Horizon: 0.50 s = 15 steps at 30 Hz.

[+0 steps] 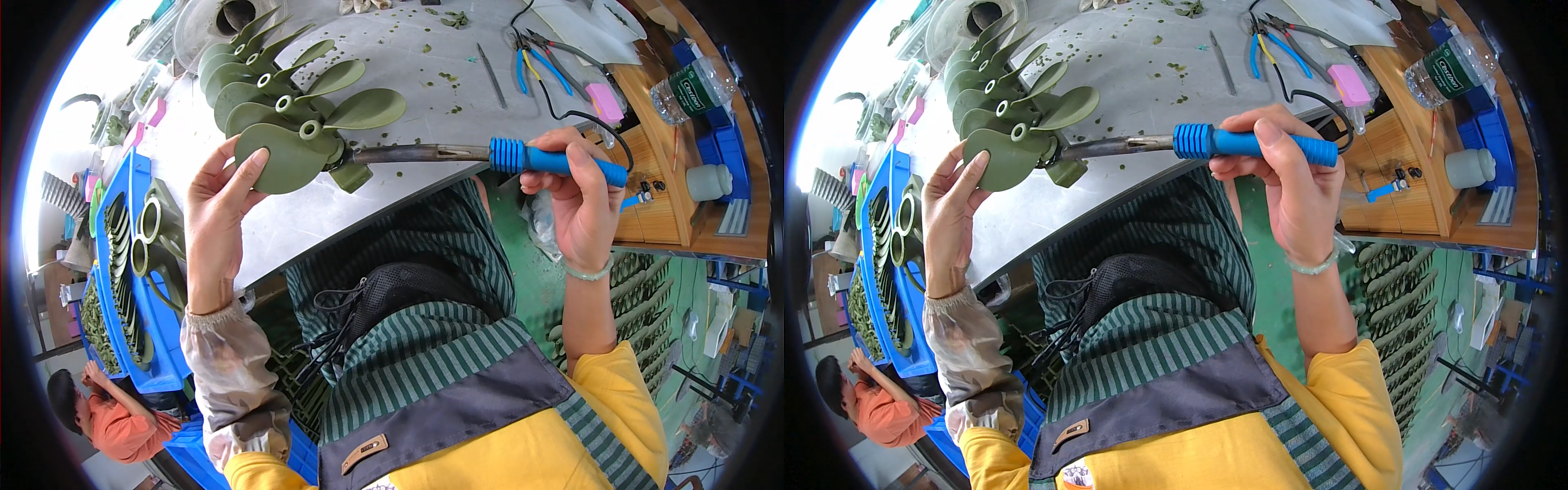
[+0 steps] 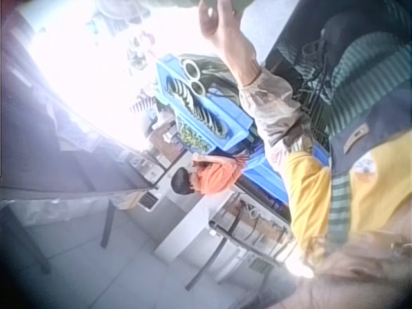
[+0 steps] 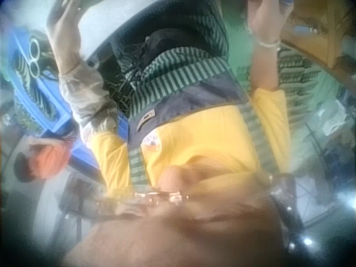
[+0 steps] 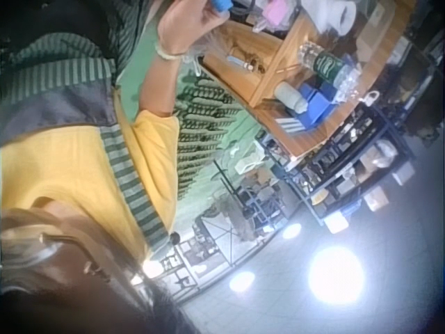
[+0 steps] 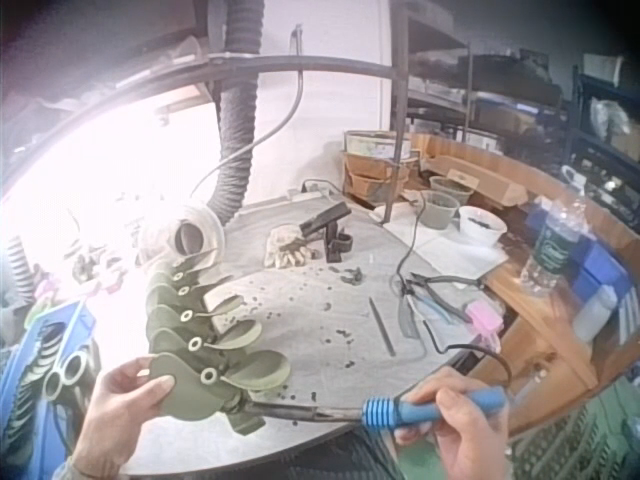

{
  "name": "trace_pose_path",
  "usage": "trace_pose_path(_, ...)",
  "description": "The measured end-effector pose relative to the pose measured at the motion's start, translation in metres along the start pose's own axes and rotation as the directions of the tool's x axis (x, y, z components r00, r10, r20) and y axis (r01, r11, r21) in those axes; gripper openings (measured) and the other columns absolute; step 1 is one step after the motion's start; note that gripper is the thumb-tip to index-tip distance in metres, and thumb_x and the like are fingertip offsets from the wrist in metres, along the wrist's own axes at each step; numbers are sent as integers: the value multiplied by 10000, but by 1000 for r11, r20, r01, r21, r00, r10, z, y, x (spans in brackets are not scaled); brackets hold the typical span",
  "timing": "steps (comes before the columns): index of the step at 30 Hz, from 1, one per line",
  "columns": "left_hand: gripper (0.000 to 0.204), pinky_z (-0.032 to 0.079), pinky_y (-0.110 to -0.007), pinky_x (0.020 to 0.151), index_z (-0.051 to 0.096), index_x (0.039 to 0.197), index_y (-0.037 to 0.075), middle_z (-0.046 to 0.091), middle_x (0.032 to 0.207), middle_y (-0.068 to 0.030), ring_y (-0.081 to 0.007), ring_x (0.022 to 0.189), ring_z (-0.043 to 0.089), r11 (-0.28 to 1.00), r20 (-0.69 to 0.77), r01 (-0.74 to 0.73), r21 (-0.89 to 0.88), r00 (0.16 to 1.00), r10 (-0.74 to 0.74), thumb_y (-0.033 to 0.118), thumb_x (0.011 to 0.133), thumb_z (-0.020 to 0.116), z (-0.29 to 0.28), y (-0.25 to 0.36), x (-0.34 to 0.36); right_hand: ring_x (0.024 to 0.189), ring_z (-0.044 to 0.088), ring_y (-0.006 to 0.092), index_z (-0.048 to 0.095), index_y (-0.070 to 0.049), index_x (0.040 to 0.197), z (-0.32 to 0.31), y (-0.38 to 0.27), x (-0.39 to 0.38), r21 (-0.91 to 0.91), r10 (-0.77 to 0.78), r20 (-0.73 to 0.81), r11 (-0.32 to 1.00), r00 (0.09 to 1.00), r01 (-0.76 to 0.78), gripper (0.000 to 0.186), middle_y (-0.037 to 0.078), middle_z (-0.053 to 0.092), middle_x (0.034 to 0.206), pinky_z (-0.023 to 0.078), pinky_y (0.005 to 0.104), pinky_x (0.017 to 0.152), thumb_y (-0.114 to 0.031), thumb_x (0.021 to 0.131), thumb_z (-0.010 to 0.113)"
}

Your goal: The person uses a soldering iron to join green plastic blades. They pick up the blades from a blue bin and apply the heated tip to fuse the plastic components together on the workbench.

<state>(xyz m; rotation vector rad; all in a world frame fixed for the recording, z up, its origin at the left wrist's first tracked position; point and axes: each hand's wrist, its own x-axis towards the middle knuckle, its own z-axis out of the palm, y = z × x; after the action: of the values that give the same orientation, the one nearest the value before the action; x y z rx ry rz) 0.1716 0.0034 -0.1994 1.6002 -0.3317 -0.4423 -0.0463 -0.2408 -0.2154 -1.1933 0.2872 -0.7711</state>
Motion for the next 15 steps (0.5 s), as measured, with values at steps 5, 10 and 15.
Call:
trace_pose_path(5, 273, 541, -255, 745, 608, 1107, 15, 690, 918, -75, -125, 805, 663, 1000, 11, -4, -2, 1000, 4, 103, 854, 660, 0, 1, 0, 660, 660, 195, 622, 94, 914, 0, 2, 2, 1, -10, -8, 1000, 1000, 10, 256, 147, 646, 825, 562, 279, 629, -141, 917, 521)
trace_pose_path(10, 277, 540, -253, 743, 606, 1112, 14, 691, 919, -75, -126, 805, 664, 1000, 5, 3, 3, 1000, -3, 100, 854, 658, 1, 1, -1, 672, 665, 195, 620, 93, 939, -3, 7, 6, 7, -16, -4, 1000, 1000, 16, 271, 145, 651, 821, 565, 286, 647, -147, 931, 494)
trace_pose_path(15, 277, 539, -249, 740, 608, 1110, 15, 692, 921, -76, -124, 804, 664, 1000, 15, 3, 0, 1000, -3, 101, 852, 660, 1, 1, 0, 674, 665, 189, 621, 91, 947, -4, 9, 7, 12, -12, -1, 1000, 1000, 12, 273, 142, 651, 809, 567, 284, 659, -146, 934, 485)
